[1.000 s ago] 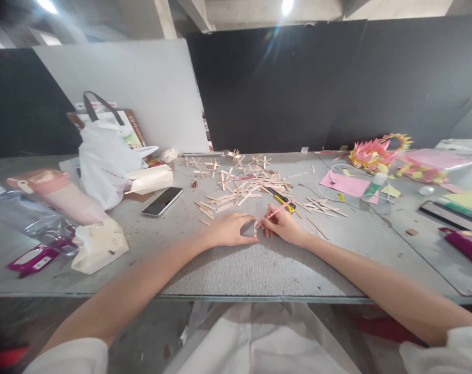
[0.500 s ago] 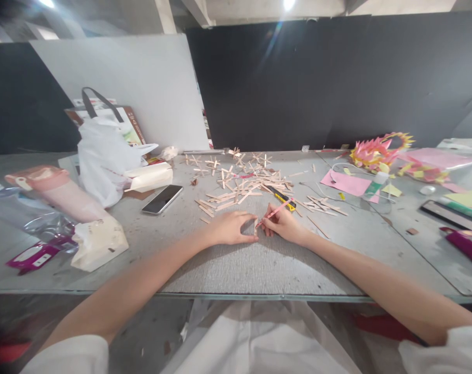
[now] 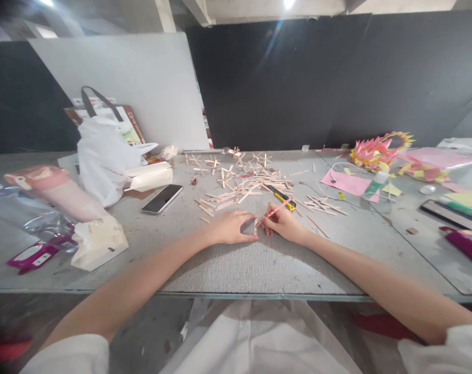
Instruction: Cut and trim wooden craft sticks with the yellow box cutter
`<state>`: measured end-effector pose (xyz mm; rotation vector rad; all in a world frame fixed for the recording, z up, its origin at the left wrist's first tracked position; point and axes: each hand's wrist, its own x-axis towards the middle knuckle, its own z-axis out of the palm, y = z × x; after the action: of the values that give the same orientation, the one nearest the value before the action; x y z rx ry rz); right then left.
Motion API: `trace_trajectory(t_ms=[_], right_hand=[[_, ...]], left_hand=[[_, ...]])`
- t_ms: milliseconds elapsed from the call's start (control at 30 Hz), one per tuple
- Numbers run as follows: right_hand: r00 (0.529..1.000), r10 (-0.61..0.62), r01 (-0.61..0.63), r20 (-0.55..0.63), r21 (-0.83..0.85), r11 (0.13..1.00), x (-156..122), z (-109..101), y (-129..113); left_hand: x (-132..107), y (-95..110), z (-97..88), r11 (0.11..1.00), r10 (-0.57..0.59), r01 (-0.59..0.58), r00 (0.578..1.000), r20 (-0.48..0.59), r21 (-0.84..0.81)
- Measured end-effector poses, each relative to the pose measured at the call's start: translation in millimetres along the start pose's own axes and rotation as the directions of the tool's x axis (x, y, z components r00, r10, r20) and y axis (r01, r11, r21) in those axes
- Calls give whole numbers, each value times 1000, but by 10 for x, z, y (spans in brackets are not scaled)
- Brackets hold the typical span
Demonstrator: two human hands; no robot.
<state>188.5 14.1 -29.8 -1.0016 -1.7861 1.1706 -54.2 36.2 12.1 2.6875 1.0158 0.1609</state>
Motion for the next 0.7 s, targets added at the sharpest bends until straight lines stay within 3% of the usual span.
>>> trace_trajectory(t_ms=[333, 567, 700], right_hand=[[1000, -4, 4, 15, 4, 1000, 15, -21, 68], [1000, 8, -8, 22, -9, 1000, 17, -32, 83], [999, -2, 2, 34, 0, 1000, 13, -34, 59]], left_hand=[[11, -30, 27, 1000, 7, -7, 1000, 3, 12], [37, -76, -41, 984, -85, 87, 996, 16, -158], [50, -104, -43, 992, -19, 21, 1000, 22, -123]])
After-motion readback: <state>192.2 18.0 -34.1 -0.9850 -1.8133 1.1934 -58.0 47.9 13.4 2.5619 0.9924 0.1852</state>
